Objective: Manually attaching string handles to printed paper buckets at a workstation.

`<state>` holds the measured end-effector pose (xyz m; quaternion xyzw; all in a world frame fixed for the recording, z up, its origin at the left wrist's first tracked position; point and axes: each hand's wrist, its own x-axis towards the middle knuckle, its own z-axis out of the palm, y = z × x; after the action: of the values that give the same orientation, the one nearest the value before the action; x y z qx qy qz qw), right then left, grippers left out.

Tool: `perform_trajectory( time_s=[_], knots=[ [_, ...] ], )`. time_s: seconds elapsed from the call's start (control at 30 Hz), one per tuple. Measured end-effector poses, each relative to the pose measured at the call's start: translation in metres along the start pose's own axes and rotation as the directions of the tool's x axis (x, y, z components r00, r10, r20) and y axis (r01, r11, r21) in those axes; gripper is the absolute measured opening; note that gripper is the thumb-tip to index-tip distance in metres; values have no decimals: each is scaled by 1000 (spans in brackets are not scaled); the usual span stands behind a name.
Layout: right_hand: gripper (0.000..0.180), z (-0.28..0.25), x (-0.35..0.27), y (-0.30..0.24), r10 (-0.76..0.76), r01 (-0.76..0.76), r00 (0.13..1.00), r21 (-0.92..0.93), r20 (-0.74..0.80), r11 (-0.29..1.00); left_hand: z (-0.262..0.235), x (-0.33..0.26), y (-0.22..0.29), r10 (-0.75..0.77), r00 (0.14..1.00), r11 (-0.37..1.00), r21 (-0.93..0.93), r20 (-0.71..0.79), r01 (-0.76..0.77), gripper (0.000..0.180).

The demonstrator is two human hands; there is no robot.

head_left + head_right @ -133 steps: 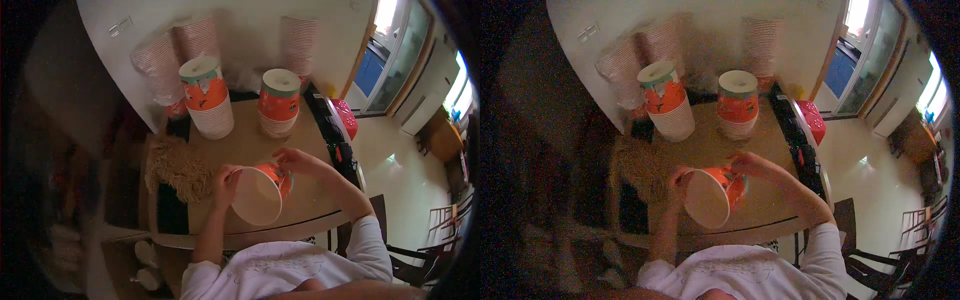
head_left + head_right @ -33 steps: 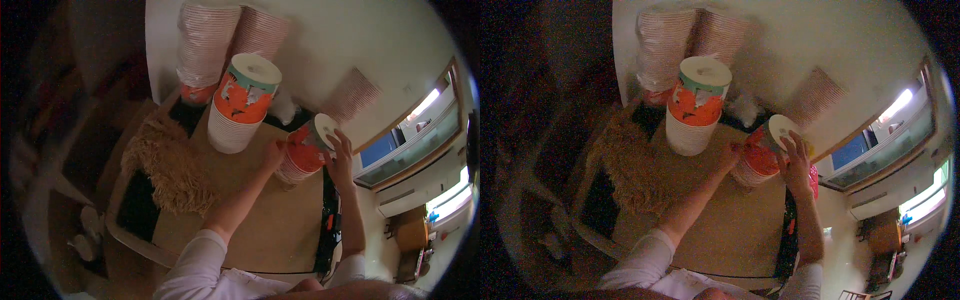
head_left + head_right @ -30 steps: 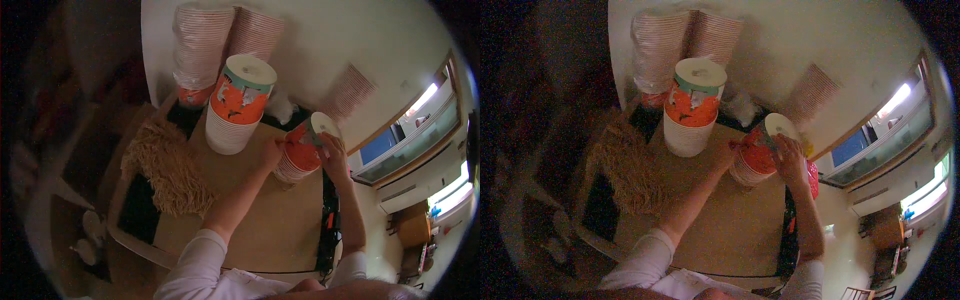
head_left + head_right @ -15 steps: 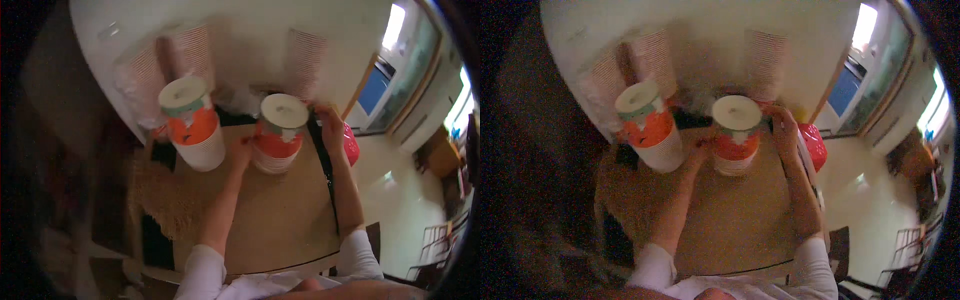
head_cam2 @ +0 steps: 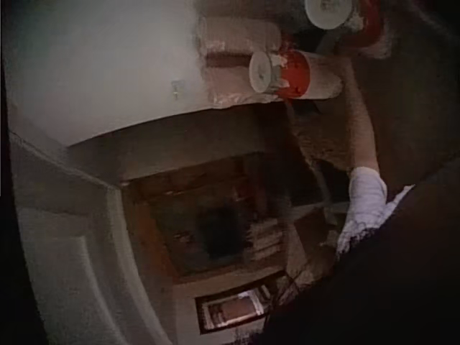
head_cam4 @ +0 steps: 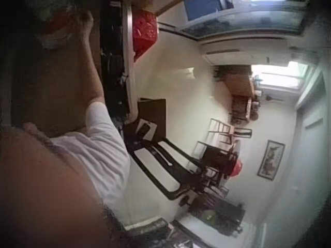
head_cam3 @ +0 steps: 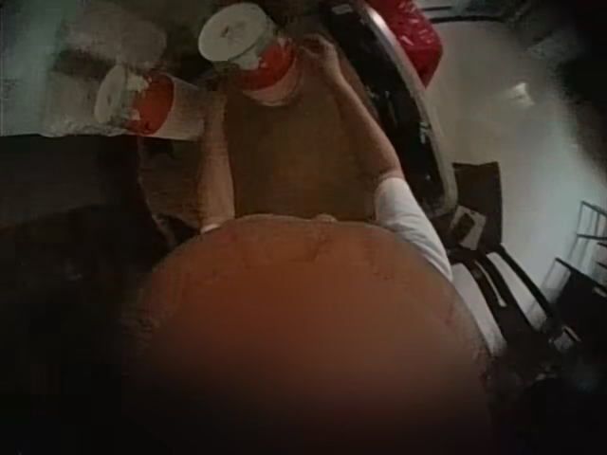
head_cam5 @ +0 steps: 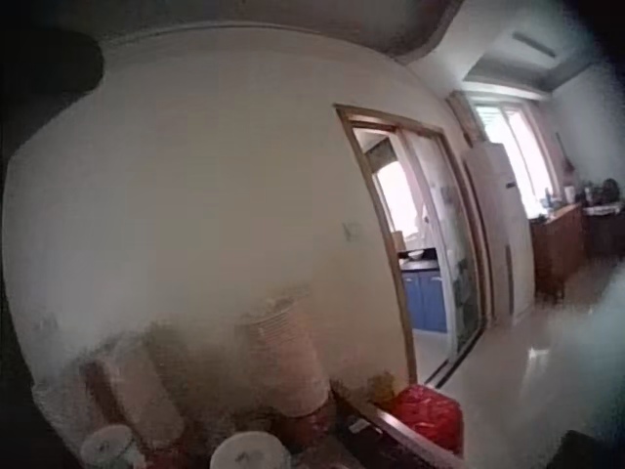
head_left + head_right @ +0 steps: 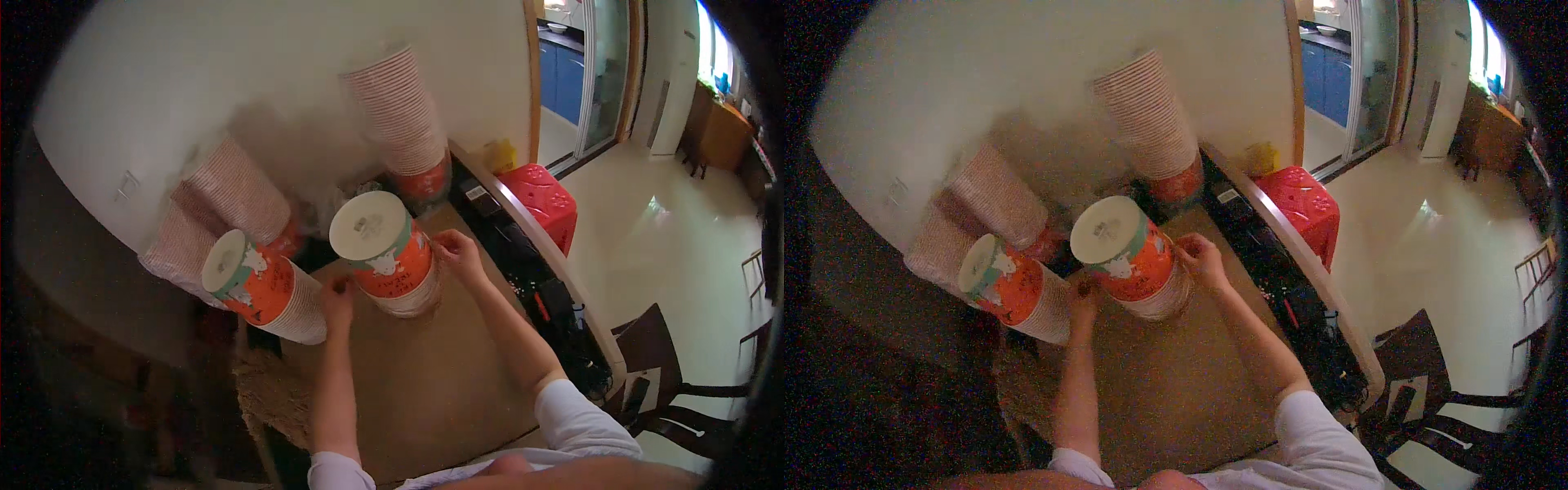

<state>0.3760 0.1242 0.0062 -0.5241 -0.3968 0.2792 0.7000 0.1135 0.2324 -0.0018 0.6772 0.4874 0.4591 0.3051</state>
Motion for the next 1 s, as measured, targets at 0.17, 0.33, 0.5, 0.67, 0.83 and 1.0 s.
perform_trajectory(
  time_s=[0.17,0.33,0.5,0.67,0.83,1.0],
  knots=[
    [15,-11,9,5,18,-15,999,-79,29,997,8,-8,20,84,995,996,23,58,-86,11],
    [15,-17,13,-22,-28,57,995,-332,92,942,7,-10,34,147,986,987,53,78,-152,11],
    [15,-11,20,-27,53,-8,995,-464,83,886,-1,-11,45,88,995,978,183,48,-96,14],
    [15,-14,23,-28,-30,106,984,-440,178,892,-2,-8,39,99,995,967,232,19,-101,17],
    [17,-11,25,-41,37,88,978,-568,206,818,-2,-6,34,14,996,981,190,83,-29,22],
    [15,-10,25,-51,-4,116,986,-659,170,743,7,-5,26,1,997,973,230,81,-19,25]
  ],
)
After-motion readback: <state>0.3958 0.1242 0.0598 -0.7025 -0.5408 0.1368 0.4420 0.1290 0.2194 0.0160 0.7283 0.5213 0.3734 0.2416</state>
